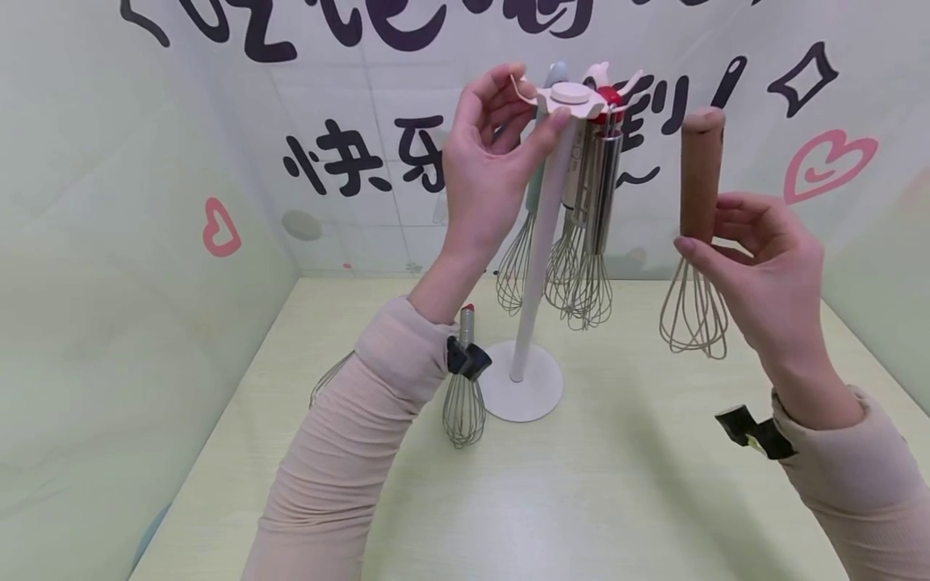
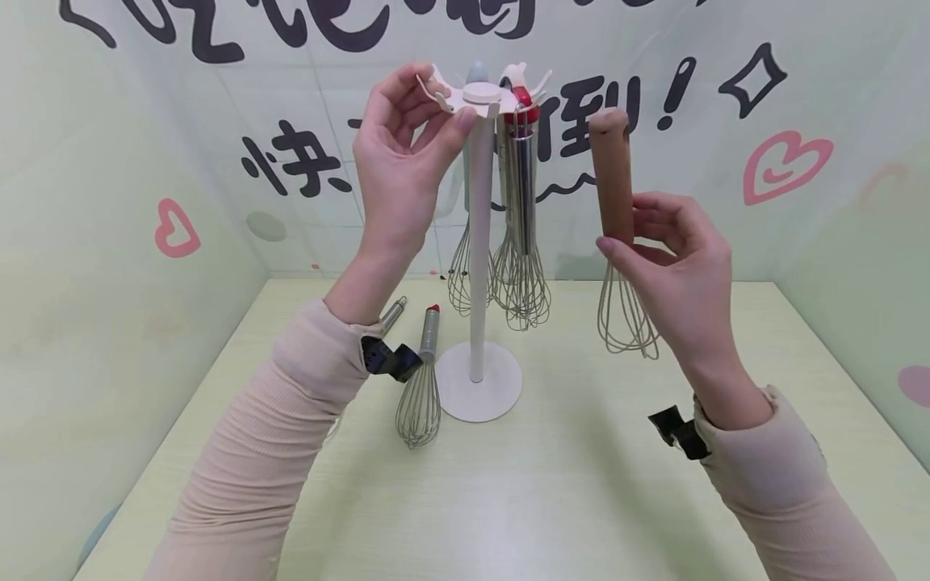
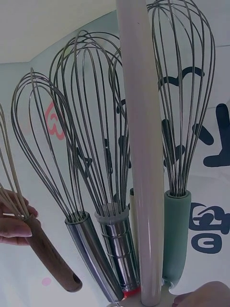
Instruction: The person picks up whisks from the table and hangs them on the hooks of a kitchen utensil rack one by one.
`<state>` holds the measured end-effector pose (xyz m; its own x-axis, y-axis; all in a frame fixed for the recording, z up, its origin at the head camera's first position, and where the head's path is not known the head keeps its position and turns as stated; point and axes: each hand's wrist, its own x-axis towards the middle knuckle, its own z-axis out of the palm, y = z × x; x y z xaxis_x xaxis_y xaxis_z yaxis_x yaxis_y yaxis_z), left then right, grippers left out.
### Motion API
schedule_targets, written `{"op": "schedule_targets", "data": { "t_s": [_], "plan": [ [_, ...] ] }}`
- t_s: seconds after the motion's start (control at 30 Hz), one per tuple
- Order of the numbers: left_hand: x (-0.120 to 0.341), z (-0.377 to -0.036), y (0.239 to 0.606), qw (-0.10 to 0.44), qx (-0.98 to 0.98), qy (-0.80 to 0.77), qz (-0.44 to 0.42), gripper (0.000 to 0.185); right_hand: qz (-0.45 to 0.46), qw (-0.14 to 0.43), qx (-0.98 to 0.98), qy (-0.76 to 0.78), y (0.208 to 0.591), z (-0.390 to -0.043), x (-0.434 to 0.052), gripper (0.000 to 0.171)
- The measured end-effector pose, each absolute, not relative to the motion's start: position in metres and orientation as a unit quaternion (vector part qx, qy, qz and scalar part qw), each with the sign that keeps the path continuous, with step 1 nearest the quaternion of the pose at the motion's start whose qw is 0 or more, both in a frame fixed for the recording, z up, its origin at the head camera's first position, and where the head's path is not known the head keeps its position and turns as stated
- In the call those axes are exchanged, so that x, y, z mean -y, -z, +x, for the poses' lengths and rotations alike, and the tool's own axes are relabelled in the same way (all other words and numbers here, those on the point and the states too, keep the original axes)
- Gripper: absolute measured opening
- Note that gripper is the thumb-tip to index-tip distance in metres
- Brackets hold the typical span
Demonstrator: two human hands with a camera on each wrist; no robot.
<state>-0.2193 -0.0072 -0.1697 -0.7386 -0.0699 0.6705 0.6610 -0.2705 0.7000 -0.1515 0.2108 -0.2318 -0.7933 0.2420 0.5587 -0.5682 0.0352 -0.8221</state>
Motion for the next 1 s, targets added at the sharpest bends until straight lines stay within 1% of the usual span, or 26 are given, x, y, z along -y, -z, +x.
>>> {"op": "schedule_targets", "data": {
  "t_s": [0.33,1.0],
  "plan": [
    [0.007,-0.22,0.17,0.242,0.554,0.75,-0.268,0.055,0.157,0.308,0.644,-0.682,0.221,-0.142,-0.195,0.038],
    [0.008,-0.219,0.17,0.242,0.552,0.752,-0.267,0.055,0.21,0.309,0.649,-0.663,0.212,-0.139,-0.174,0.04]
  ]
}}
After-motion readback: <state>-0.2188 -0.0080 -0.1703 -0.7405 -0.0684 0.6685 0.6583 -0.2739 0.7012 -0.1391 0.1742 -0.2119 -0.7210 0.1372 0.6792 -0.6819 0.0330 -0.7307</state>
